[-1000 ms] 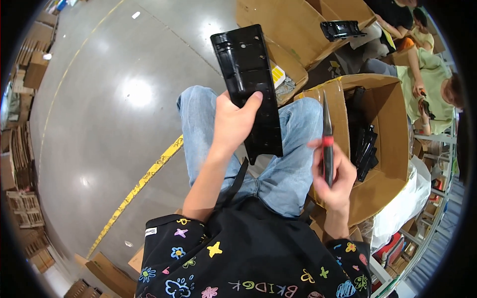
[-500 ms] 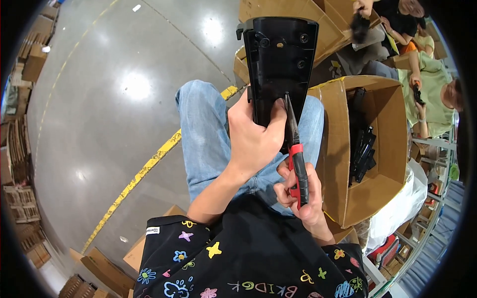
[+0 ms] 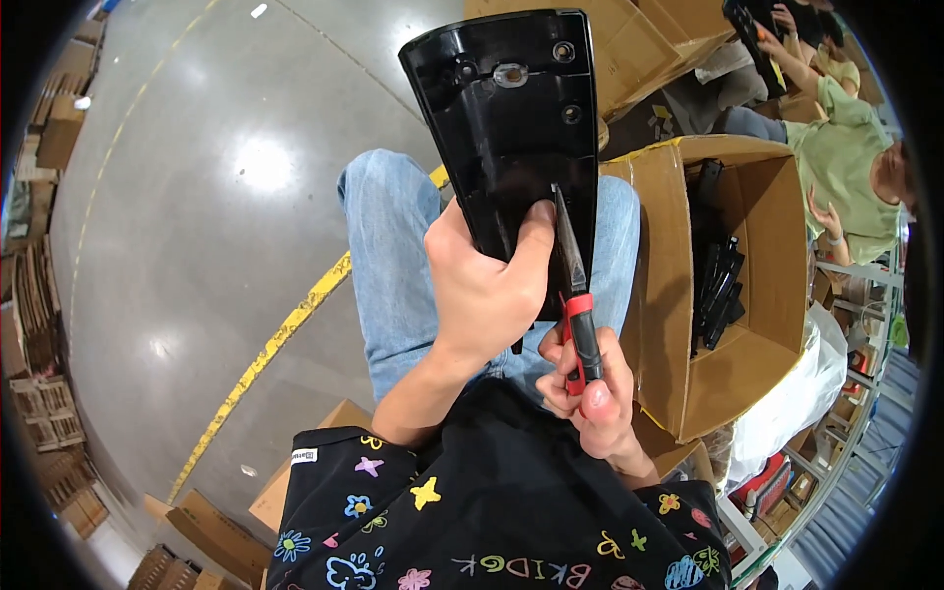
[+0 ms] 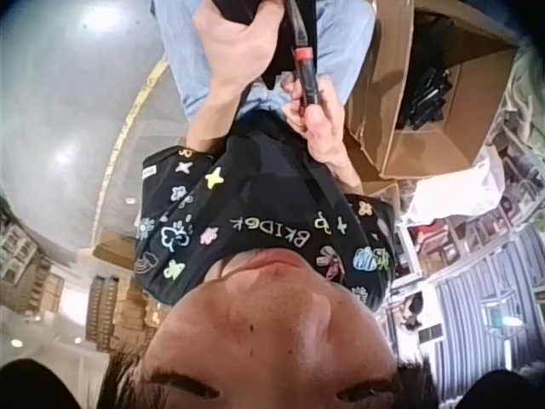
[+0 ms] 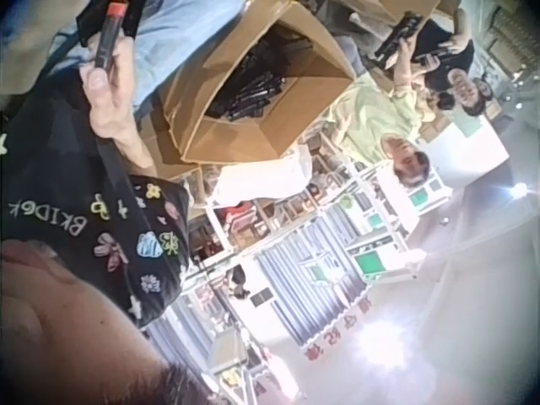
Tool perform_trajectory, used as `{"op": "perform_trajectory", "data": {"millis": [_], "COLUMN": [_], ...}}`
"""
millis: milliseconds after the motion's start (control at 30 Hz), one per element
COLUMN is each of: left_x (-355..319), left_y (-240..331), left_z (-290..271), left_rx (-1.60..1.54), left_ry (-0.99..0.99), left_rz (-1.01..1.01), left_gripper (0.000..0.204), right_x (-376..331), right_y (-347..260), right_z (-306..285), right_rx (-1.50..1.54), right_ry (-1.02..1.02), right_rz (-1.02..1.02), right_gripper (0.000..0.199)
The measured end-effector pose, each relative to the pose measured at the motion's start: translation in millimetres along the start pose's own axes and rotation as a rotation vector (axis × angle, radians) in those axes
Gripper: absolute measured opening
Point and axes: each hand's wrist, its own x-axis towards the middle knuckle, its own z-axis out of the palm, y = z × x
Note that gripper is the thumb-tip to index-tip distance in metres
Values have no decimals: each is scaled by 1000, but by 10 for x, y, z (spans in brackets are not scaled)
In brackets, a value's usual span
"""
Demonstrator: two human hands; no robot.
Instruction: Processing and assembling black plastic components using pliers in a factory setting.
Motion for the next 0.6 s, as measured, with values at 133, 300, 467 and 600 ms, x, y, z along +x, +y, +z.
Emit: {"op": "perform_trajectory", "data": {"millis": [133, 300, 467, 600], "left_x": [-2, -5, -15, -7], "left_y": [5, 0, -12, -57], "left_z": [1, -17, -59, -66], "left_rx": [-47, 29, 38, 76], "left_ry": [-7, -61, -64, -47], "left_rz": [-4, 86, 103, 197], "left_gripper": [5, 9, 10, 9], "right_x": [-41, -35, -15, 39], "right_y": [-29, -133, -363, -512], "right_z": [-39, -70, -115, -174], "right_rx": [-69, -148, -158, 279], "right_ry": [-16, 5, -7, 50], "right_rz": [31, 6, 151, 272], "right_gripper": [37, 34, 34, 56]}}
